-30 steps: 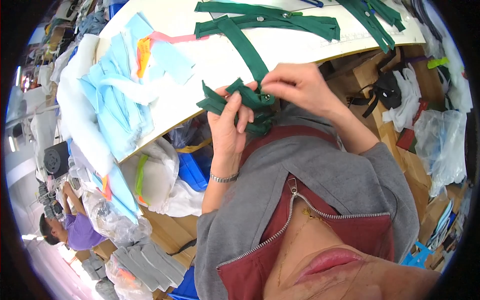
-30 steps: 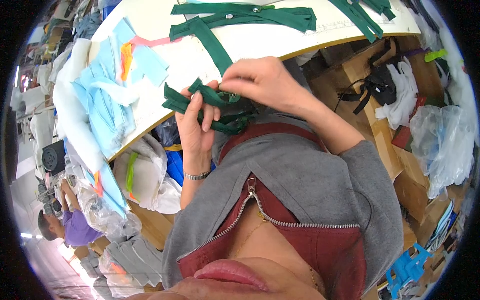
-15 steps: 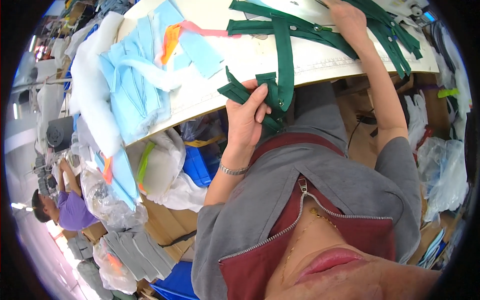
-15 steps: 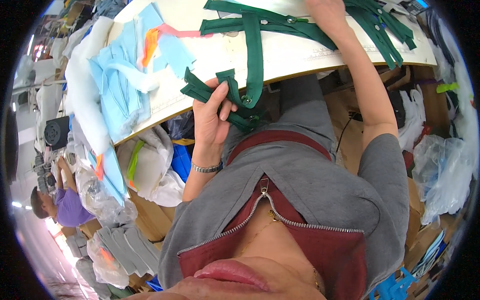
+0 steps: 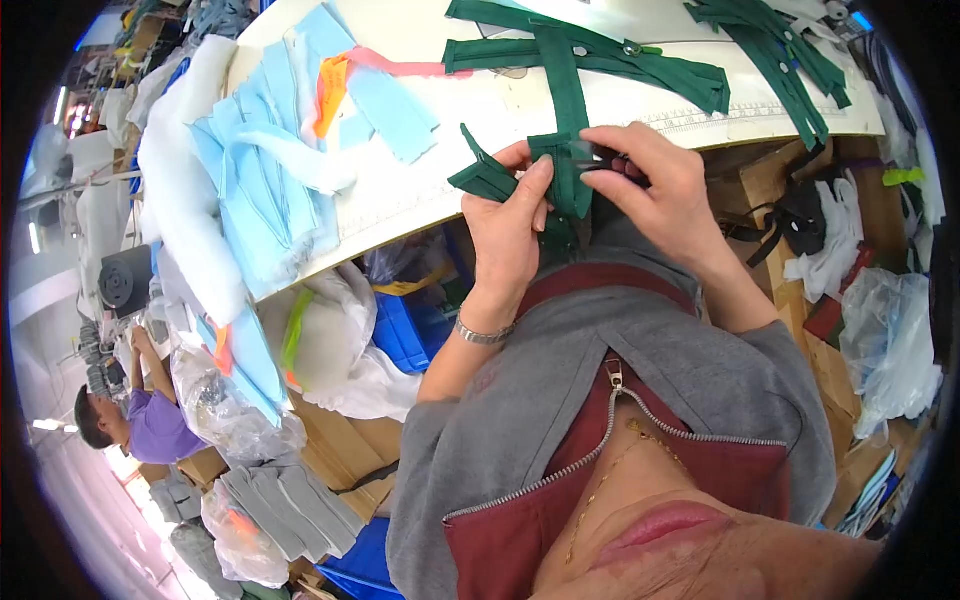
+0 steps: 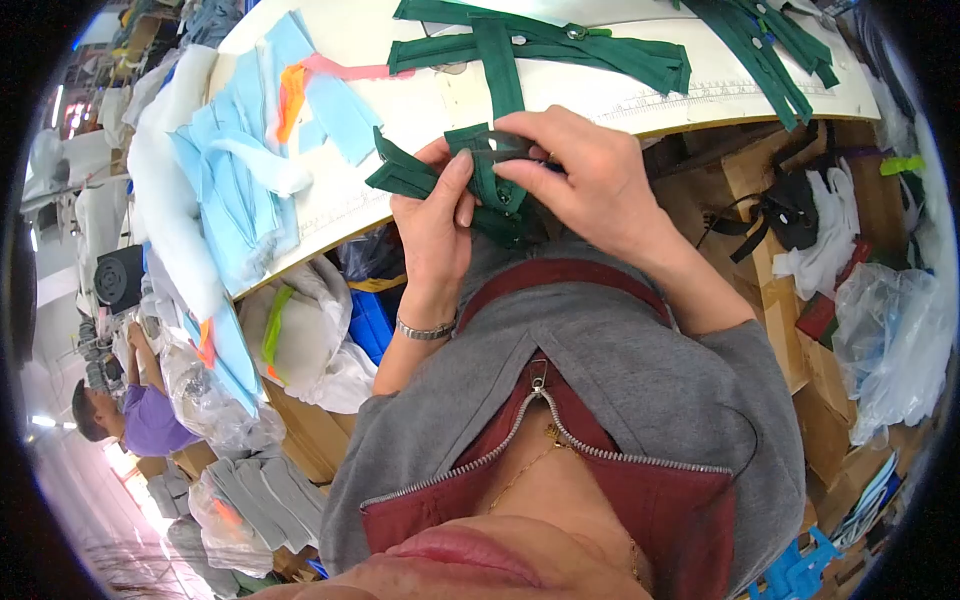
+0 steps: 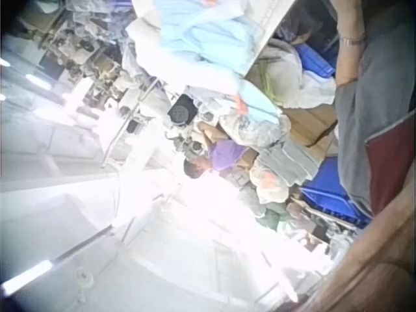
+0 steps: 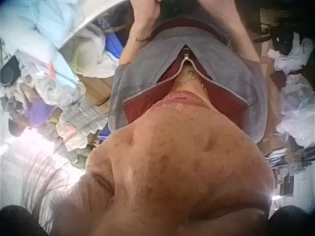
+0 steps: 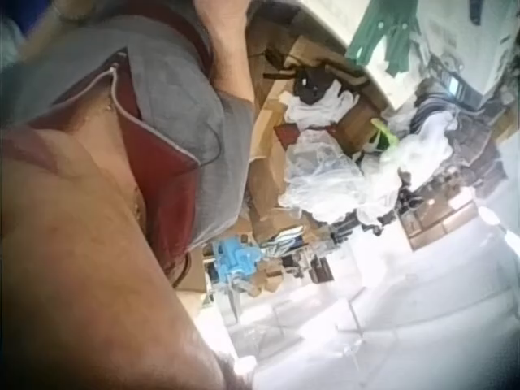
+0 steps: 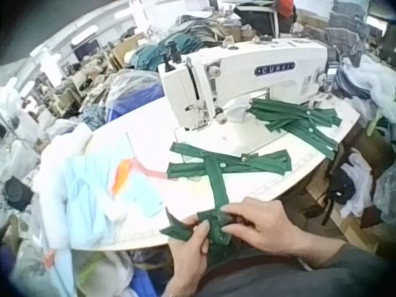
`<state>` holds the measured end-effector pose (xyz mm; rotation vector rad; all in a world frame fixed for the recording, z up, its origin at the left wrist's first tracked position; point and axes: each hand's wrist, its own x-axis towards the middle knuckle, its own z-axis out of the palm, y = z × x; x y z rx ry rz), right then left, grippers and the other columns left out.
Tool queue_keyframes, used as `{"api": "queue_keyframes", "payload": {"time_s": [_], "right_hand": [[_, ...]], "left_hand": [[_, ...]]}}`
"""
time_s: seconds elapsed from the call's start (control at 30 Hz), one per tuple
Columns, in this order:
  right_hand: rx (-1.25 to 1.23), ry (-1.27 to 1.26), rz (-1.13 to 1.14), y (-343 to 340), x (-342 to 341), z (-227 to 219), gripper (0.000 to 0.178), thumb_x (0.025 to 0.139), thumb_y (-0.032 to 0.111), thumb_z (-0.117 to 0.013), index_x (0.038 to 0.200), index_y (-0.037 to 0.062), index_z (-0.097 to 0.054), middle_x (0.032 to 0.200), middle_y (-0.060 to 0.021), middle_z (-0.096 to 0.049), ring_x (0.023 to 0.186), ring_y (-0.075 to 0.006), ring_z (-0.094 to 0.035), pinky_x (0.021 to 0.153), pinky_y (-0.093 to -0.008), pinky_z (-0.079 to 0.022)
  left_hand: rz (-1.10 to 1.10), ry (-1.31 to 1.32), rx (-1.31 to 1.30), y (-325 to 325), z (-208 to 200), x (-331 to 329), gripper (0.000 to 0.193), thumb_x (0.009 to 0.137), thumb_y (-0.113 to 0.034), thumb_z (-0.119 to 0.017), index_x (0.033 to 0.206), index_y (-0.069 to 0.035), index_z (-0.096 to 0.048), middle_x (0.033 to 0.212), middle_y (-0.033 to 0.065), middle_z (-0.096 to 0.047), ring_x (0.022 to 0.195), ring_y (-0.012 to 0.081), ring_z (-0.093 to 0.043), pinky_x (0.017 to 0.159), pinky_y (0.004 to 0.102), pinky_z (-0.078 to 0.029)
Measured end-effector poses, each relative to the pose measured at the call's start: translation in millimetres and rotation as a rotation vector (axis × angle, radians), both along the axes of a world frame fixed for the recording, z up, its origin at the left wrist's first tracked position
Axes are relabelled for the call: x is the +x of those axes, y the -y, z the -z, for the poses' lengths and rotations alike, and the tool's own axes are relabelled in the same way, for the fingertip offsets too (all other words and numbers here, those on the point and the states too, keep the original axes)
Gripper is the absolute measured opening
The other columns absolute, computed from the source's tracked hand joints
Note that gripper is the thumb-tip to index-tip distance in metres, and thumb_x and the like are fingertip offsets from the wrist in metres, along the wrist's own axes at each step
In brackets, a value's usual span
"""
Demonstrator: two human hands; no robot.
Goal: The person is manually assembling zipper sliders onto green zipper tape at a workbench.
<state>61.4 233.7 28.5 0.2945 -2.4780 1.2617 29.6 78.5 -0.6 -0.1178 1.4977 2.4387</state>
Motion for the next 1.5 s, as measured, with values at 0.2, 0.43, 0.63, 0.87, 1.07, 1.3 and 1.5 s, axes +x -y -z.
{"api": "queue_keyframes", "payload": {"time_s": [0.2, 0.43, 0.63, 0.87, 1.07, 1.3, 1.5], "right_hand": [[0.095, -0.069, 0.035, 9.1, -0.2, 4.7, 0.023, 0.074, 0.007, -0.066, 0.096, 0.0008, -0.059, 0.077, -0.0103, -0.059, 0.063, -0.0196, -0.058, 0.055, -0.0266, -0.045], [0.238, -0.106, 0.081, 12.4, -1.7, 8.2, 0.017, 0.078, 0.017, -0.062, 0.09, 0.0056, -0.057, 0.076, -0.007, -0.059, 0.064, -0.0224, -0.06, 0.051, -0.0292, -0.045], [0.278, -0.118, 0.075, 11.9, -3.1, 10.2, 0.016, 0.079, 0.017, -0.061, 0.089, 0.0058, -0.056, 0.074, -0.0068, -0.058, 0.062, -0.0208, -0.06, 0.049, -0.0284, -0.045], [0.255, -0.12, 0.072, 12.7, -3.4, 10.3, 0.017, 0.079, 0.018, -0.061, 0.088, 0.0053, -0.056, 0.072, -0.0065, -0.058, 0.06, -0.0206, -0.059, 0.048, -0.0281, -0.044], [0.277, -0.072, 0.076, 12.8, -2.1, 8.4, 0.017, 0.076, 0.011, -0.065, 0.089, 0.0016, -0.058, 0.075, -0.0082, -0.059, 0.061, -0.0208, -0.059, 0.051, -0.0277, -0.045], [0.327, -0.095, 0.073, 13.0, -1.7, 8.0, 0.017, 0.075, 0.013, -0.065, 0.088, 0.0029, -0.059, 0.073, -0.0074, -0.059, 0.059, -0.0204, -0.059, 0.05, -0.0277, -0.045], [0.306, -0.087, 0.061, 11.7, -0.7, 5.6, 0.017, 0.075, 0.013, -0.065, 0.088, 0.0029, -0.059, 0.073, -0.0075, -0.059, 0.059, -0.0203, -0.059, 0.05, -0.0276, -0.045]], "left_hand": [[-0.011, -0.029, 0.025, 3.1, 6.4, 5.0, 0.018, 0.079, -0.003, -0.063, 0.096, 0.003, -0.057, 0.073, 0.0035, -0.057, 0.05, 0.0051, -0.044, 0.043, 0.0171, -0.033], [-0.019, -0.142, -0.042, 5.0, 13.2, 6.1, 0.016, 0.08, -0.003, -0.063, 0.094, 0.0, -0.059, 0.072, 0.0028, -0.057, 0.051, 0.0058, -0.046, 0.042, 0.0169, -0.034], [-0.037, -0.176, -0.087, 5.6, 15.7, 5.9, 0.015, 0.08, -0.002, -0.063, 0.094, 0.0, -0.059, 0.072, 0.0016, -0.055, 0.051, 0.0049, -0.046, 0.041, 0.0166, -0.033], [-0.029, -0.189, -0.079, 7.7, 17.1, 6.9, 0.014, 0.08, -0.003, -0.062, 0.093, -0.001, -0.059, 0.073, 0.0009, -0.055, 0.052, 0.0043, -0.046, 0.041, 0.0159, -0.033], [-0.034, -0.25, -0.16, 8.9, 16.7, 7.4, 0.013, 0.081, -0.004, -0.062, 0.093, 0.0, -0.06, 0.075, 0.0001, -0.055, 0.053, 0.0033, -0.045, 0.043, 0.0161, -0.033], [-0.073, -0.334, -0.3, 9.2, 21.6, 6.9, 0.013, 0.081, -0.005, -0.063, 0.092, 0.0, -0.061, 0.076, -0.002, -0.055, 0.058, 0.0025, -0.044, 0.047, 0.016, -0.034], [-0.088, -0.368, -0.315, 9.2, 21.0, 7.3, 0.013, 0.08, -0.005, -0.063, 0.092, 0.001, -0.061, 0.075, -0.0023, -0.055, 0.058, 0.0026, -0.045, 0.047, 0.0162, -0.034]]}}
